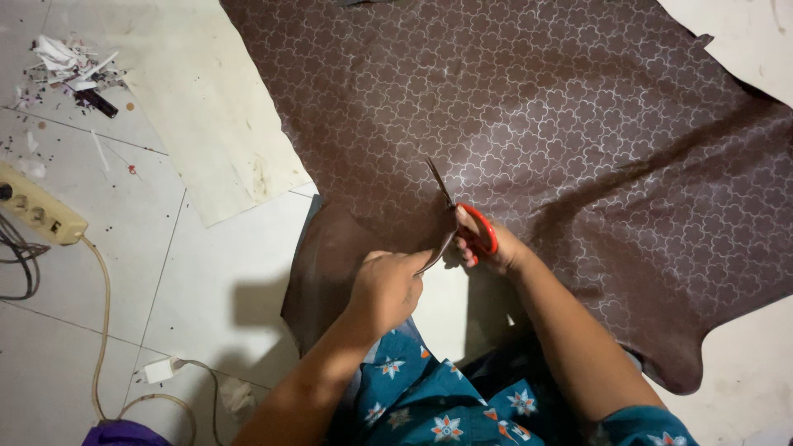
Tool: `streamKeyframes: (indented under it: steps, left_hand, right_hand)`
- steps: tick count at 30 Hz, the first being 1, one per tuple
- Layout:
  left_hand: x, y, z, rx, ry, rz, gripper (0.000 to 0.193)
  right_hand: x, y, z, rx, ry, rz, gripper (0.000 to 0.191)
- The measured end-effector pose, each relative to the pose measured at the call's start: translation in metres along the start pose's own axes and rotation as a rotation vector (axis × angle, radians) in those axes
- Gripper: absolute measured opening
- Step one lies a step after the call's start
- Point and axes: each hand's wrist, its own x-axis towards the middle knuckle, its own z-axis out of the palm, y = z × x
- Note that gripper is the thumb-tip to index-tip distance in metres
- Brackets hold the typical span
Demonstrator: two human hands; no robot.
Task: The person cuts a large brown patterned fabric sheet using red-handled scissors. They hold the fabric with one hand and cut along straight lines, separating pieces and setting them aside on the floor.
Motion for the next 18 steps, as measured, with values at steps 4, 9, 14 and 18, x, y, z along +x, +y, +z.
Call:
streamKeyframes:
  steps: [4, 9, 14, 18]
  left_hand:
    - [0.0, 0.001, -0.001, 0.021, -0.029, -0.028, 0.042]
    - [-0.001, 0.001, -0.001, 0.029, -0.016, -0.016, 0.041]
    - [-0.003, -0.001, -0.002, 0.08, -0.057, -0.016, 0.042]
    - [-0.008, 0.003, -0.008, 0.078, -0.046, -0.014, 0.045]
  right_hand:
    - [0.001, 0.007, 0.008, 0.018, 0.021, -0.043, 0.046]
    - [0.003, 0.027, 0.028, 0.12, 0.111, -0.118, 0.053]
    - [0.004, 0.031, 0.035, 0.175, 0.115, -0.147, 0.054]
    - [0.003, 0.019, 0.032, 0.124, 0.124, -0.092, 0.055]
